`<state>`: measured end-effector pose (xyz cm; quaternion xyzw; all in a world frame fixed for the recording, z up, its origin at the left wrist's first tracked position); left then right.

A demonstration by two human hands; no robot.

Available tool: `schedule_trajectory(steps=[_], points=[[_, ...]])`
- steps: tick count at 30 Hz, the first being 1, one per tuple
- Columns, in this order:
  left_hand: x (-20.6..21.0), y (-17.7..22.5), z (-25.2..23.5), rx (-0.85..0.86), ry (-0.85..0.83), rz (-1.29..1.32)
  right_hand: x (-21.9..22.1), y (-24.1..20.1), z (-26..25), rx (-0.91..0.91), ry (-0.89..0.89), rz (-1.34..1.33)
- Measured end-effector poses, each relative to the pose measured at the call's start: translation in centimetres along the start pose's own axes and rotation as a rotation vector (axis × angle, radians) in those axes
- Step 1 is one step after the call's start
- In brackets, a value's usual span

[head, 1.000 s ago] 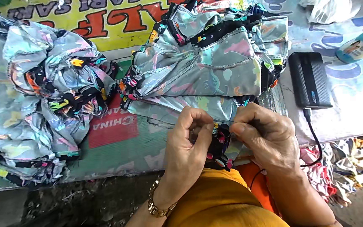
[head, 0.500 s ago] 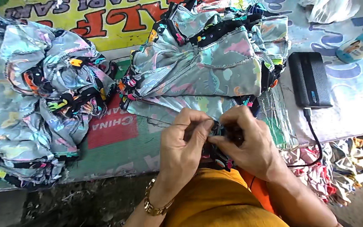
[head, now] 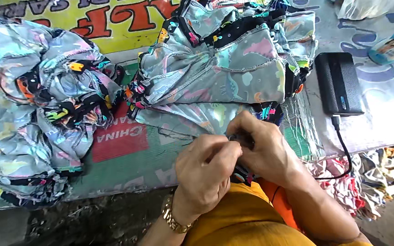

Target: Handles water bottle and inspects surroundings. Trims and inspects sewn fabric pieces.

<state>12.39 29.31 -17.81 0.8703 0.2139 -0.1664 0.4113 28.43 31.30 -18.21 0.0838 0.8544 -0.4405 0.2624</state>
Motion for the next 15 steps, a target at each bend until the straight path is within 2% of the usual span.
schedule_trajectory(steps=[4,9,12,15], points=[[-0.2,-0.6,-0.3,-0.089,0.079,0.131,-0.3,-0.3,0.4,-0.096,-0.092,0.098],[-0.9,-1.0,-1.0,-0.252,0.109,0.238,-0.9,-1.0,2.2,-0.252,0.040,0.083],[-1.8,-0.8,0.3,-0.128,0.019,0.135,-1.1,-1.3,3.3,-0.347,-0.032,0.213],[-2.7,-0.7,2.9,0.059,-0.060,-0.069,-1.8,-1.5,3.7,-0.313,-0.198,0.234]])
Point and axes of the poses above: each hand's wrist, its own z-axis away from the middle knuckle, its own x-axis out of the palm, y = z × x, the point moved 2 cm from there along -z, towards the middle knuckle, and after that the axes turned 13 degrees about -x, right-handed, at the moved point
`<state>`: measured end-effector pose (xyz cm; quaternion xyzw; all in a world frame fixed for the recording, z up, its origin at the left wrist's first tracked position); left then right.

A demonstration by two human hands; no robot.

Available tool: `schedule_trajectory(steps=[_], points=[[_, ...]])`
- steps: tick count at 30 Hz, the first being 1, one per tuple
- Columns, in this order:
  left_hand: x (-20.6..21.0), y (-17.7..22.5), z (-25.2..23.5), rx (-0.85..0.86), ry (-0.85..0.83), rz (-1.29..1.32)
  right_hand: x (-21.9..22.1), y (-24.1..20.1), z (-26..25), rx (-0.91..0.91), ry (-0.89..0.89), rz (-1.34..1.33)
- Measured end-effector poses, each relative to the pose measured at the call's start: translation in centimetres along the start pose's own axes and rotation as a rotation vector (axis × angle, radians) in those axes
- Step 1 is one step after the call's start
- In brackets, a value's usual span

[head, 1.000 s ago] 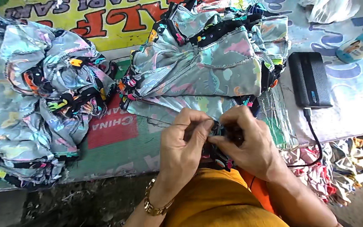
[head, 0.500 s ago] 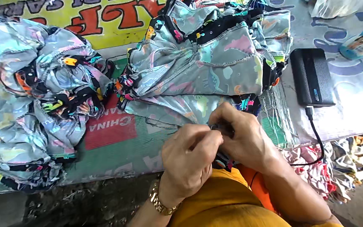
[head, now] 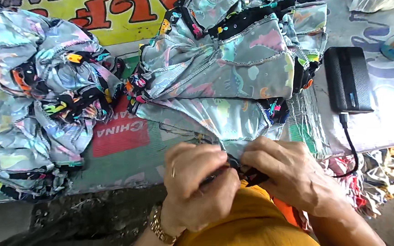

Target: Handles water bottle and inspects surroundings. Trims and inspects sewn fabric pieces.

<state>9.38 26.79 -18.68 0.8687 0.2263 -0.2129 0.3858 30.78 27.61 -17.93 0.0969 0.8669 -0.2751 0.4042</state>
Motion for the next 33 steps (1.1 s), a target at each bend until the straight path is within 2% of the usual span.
schedule_trajectory(steps=[2,5,10,14,20,33], points=[[-0.2,0.0,1.3,0.075,-0.009,-0.090,-0.9,0.1,0.2,0.038,-0.013,-0.103],[-0.2,0.0,2.3,0.112,-0.004,-0.162,-1.8,0.0,-0.2,0.015,0.079,-0.259],[-0.6,0.3,2.7,0.101,0.028,-0.182,0.0,0.6,-2.3,-0.004,0.058,-0.345],[-1.2,-0.3,2.8,0.015,0.056,-0.155,1.4,1.5,-2.1,0.036,0.009,-0.403],[-1.1,-0.2,2.9,-0.051,0.066,-0.102,2.1,1.1,-1.9,-0.015,0.075,-0.395],[0.1,0.4,2.9,-0.035,0.042,-0.056,2.5,1.1,-1.4,-0.061,0.217,-0.368]])
Point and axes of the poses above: each hand's wrist, its own z-axis away from the middle knuckle, its own x-axis out of the palm, y = z × x, the point moved 2 cm from there along -z, towards the middle knuckle, and after that the axes turned 13 degrees about -x, right-handed, at the moved point
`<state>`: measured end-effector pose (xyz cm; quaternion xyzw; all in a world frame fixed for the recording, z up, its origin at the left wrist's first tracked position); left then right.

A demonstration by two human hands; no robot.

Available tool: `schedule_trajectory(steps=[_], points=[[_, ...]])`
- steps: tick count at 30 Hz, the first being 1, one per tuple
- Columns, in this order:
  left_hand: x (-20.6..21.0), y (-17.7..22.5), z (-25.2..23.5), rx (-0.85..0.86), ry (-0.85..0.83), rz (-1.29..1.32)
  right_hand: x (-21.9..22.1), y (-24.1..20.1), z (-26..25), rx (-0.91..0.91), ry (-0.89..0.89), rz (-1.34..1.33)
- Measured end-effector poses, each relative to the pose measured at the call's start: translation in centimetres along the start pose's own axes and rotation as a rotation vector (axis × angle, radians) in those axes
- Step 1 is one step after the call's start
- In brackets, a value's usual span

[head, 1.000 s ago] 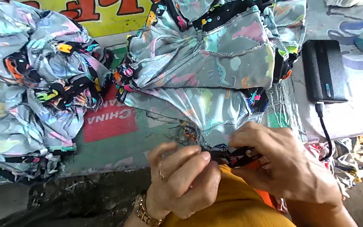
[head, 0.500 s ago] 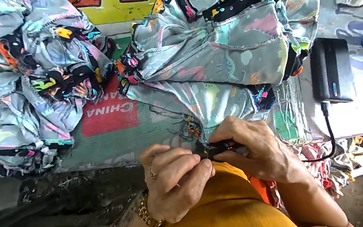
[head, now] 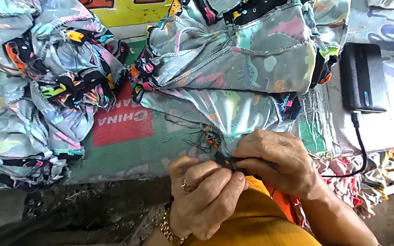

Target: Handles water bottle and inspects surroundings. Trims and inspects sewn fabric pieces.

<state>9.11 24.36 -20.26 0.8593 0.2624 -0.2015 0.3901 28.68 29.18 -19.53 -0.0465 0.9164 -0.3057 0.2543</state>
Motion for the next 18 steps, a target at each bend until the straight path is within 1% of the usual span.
schedule_trajectory(steps=[3,5,6,8,9,10,11,12,13,14,15,16,17,18], points=[[0.0,0.3,-0.1,0.003,-0.002,-0.001,0.1,0.0,0.1,-0.004,0.005,0.031],[-1.3,0.7,-0.2,-0.026,-0.074,0.017,-0.1,-0.6,0.2,0.011,-0.048,0.043],[-2.6,0.6,-0.4,-0.053,-0.154,0.049,-0.5,-1.2,0.3,0.026,-0.116,0.037],[-6.3,-0.6,-1.1,-0.163,-0.430,0.143,-1.6,-2.6,0.5,0.023,-0.291,-0.077],[-8.4,-1.5,-1.3,-0.248,-0.563,0.148,-2.0,-3.0,0.6,0.003,-0.353,-0.175],[-10.3,-2.3,-1.4,-0.327,-0.621,0.064,-2.3,-3.1,0.5,-0.012,-0.367,-0.264],[-11.4,-2.9,-1.4,-0.389,-0.584,-0.066,-2.3,-3.0,0.4,-0.008,-0.321,-0.313],[-11.5,-3.1,-1.3,-0.411,-0.478,-0.180,-2.3,-2.9,0.4,0.010,-0.249,-0.286],[-10.9,-3.1,-1.3,-0.414,-0.356,-0.229,-2.0,-2.6,0.3,0.039,-0.188,-0.172],[-9.7,-2.6,-1.5,-0.406,-0.259,-0.220,-1.6,-2.3,0.1,0.072,-0.150,-0.007],[-8.3,-2.0,-1.7,-0.398,-0.204,-0.189,-1.0,-2.0,-0.1,0.098,-0.137,0.178],[-6.7,-1.3,-1.9,-0.386,-0.179,-0.170,-0.4,-1.6,-0.2,0.109,-0.139,0.340],[-5.1,-0.8,-2.1,-0.370,-0.180,-0.184,0.0,-1.3,-0.3,0.112,-0.139,0.437],[-3.5,-0.3,-2.4,-0.346,-0.187,-0.215,0.3,-1.1,-0.2,0.112,-0.124,0.480]])
Point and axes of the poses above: each hand's wrist, its own z-axis away from the middle knuckle, its own x-axis out of the palm, y = z × x, the point moved 2 cm from there along -z, towards the middle knuckle, and after that the axes turned 13 degrees about -x, right-handed, at the moved point
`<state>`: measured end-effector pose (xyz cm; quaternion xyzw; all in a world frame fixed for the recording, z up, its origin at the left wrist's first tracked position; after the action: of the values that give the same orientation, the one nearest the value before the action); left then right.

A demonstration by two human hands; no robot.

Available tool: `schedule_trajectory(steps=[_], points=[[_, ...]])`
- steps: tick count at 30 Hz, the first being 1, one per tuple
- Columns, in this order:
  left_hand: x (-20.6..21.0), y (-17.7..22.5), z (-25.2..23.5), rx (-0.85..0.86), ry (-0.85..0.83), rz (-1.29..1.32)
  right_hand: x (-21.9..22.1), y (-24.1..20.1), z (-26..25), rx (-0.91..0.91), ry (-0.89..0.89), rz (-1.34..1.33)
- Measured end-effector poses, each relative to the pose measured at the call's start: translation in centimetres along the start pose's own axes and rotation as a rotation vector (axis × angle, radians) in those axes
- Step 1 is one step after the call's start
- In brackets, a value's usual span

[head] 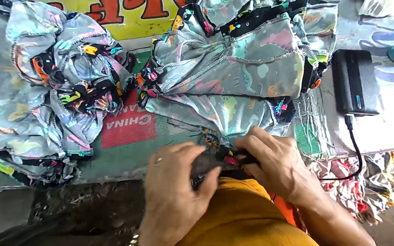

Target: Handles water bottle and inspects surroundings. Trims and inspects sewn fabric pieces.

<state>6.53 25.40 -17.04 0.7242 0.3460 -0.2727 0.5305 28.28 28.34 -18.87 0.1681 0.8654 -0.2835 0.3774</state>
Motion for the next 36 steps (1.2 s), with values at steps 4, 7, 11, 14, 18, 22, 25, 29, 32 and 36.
schedule_trajectory(steps=[4,7,11,14,18,22,25,29,32,36], points=[[3.2,1.3,-1.7,0.057,0.044,0.075,-0.9,-0.2,0.4,-0.037,0.107,0.001],[3.7,1.6,-2.8,-0.046,0.078,0.636,-1.3,-0.1,0.5,-0.070,0.130,0.033],[4.7,2.4,-3.2,-0.227,-0.011,1.191,-1.2,0.3,0.2,-0.007,0.178,-0.002],[5.0,2.7,-3.3,-0.237,-0.015,1.248,-1.6,0.3,0.2,0.058,0.248,-0.137],[5.1,3.0,-3.5,-0.243,0.000,1.279,-2.0,0.6,-0.5,0.022,0.339,-0.302],[5.2,3.3,-3.4,-0.268,-0.023,1.328,-1.8,0.8,-1.6,-0.017,0.358,-0.279],[5.3,3.4,-3.3,-0.305,-0.040,1.387,-1.3,0.8,-1.9,-0.025,0.363,-0.253],[5.5,3.2,-3.2,-0.308,-0.052,1.415,-1.2,1.1,-1.8,-0.026,0.380,-0.314],[5.6,3.1,-3.2,-0.283,-0.055,1.387,-1.2,1.3,-1.9,-0.026,0.389,-0.374],[5.3,2.9,-3.1,-0.247,-0.037,1.317,-0.9,1.5,-1.6,-0.004,0.334,-0.385]])
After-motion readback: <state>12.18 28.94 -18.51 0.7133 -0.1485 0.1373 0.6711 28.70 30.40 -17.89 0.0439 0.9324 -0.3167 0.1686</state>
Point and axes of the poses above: each hand's wrist, its own z-axis away from the middle knuckle, its own x-axis out of the palm, y = z × x, the point moved 2 cm from there along -z, towards the middle knuckle, and after that the axes turned 13 degrees about -x, right-handed, at the moved point
